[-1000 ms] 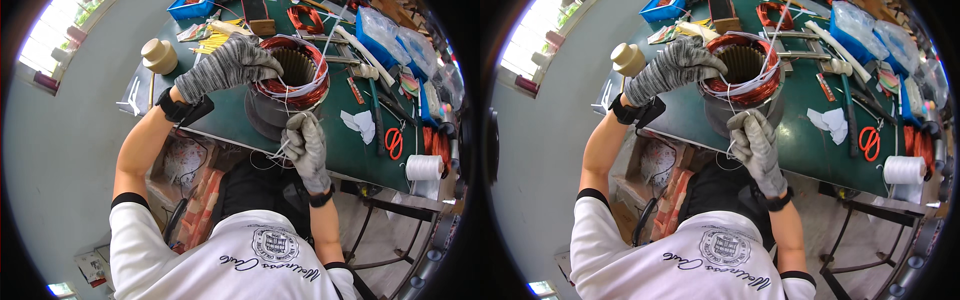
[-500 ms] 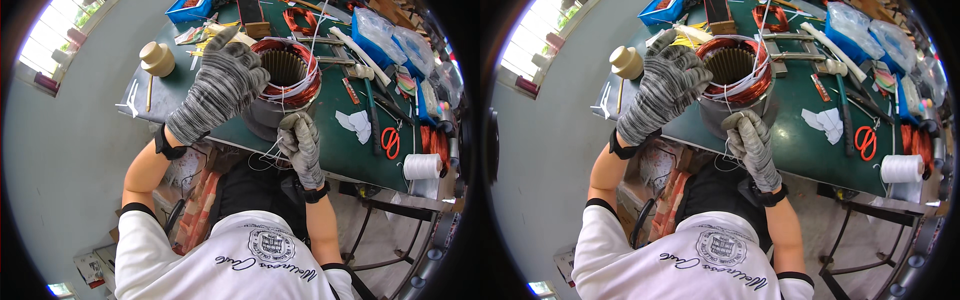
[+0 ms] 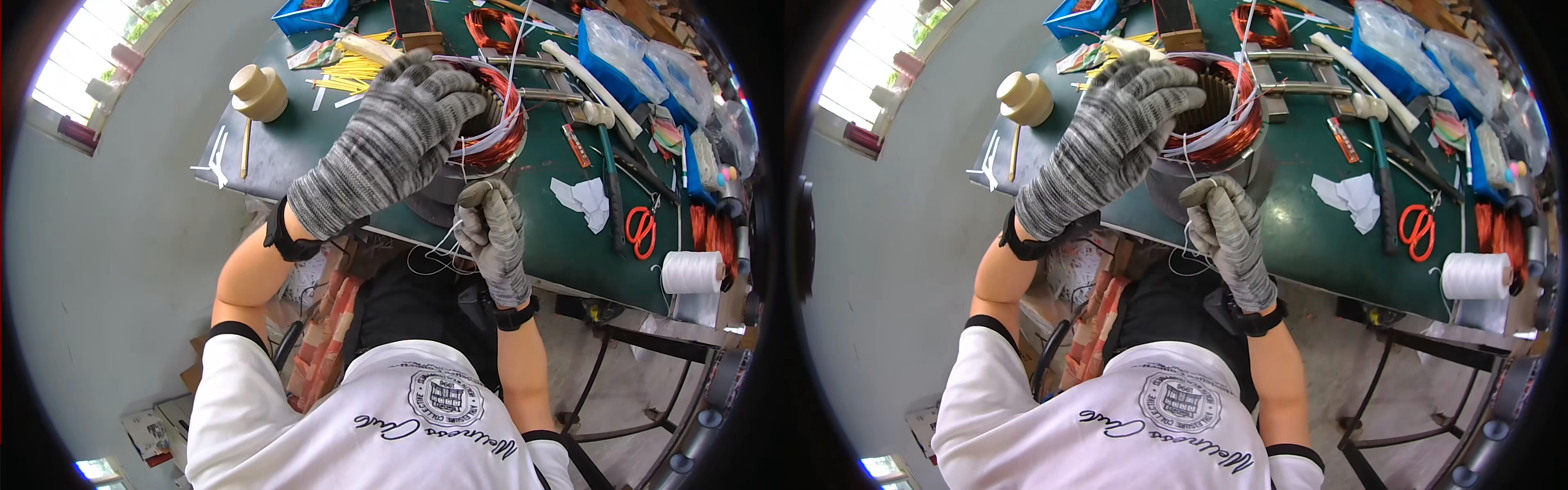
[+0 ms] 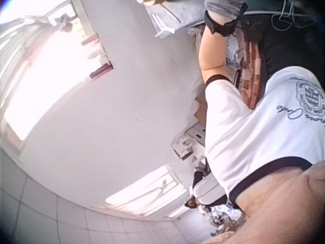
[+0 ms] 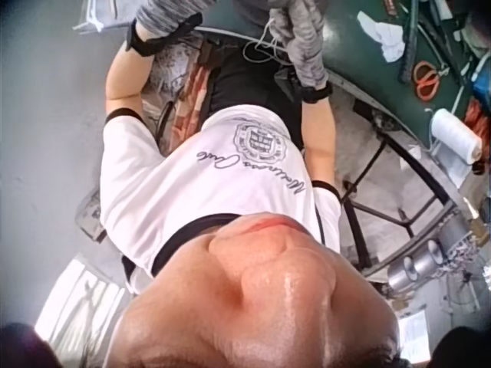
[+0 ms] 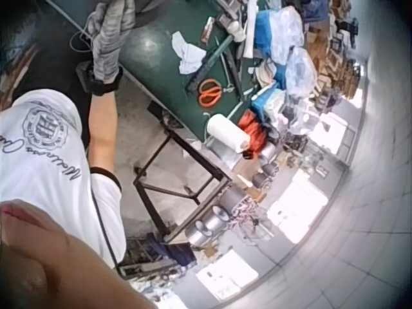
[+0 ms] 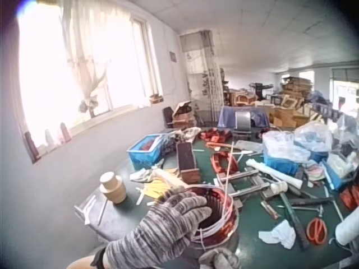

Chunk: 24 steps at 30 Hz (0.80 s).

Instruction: Tying and securing copper windings of an electric motor stator using string.

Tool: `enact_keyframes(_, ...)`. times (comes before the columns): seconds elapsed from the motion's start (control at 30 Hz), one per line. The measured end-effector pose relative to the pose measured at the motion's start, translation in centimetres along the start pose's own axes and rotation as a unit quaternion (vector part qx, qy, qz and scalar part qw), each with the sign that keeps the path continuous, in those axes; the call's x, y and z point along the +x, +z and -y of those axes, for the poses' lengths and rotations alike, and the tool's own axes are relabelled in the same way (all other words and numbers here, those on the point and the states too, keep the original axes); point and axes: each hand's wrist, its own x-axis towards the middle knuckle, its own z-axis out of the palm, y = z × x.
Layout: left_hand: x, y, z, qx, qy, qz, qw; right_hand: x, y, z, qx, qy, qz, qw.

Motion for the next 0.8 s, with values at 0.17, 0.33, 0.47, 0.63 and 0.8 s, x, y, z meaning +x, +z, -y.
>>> enact_keyframes(0.17,-1.9,1.3,-1.6,-0.073,-0.081,0.026,0.994,-0.5,0.8,0.4,-0.094,-0.019,-0.048,0.994)
enact_keyframes(0.33,-2.6,4.7,-0.8,-0.055,-0.031,-0.062,0.996,0.0,2.0,1.8,-0.556,-0.245,-0.087,0.79)
enact_keyframes(0.47,-1.5,7.3,-0.4,-0.02,-0.059,-0.227,0.972,3.3,5.1,6.1,-0.321,-0.216,-0.018,0.922)
enact_keyframes(0.63,-1.8,5.8,-0.1,-0.018,-0.035,-0.189,0.981,-0.4,1.3,1.1,0.359,0.041,0.096,0.927)
enact_keyframes(0.8,-2.6,4.6,1.4,-0.09,-0.012,-0.141,0.986,-0.5,2.2,0.5,0.049,0.002,-0.035,0.998)
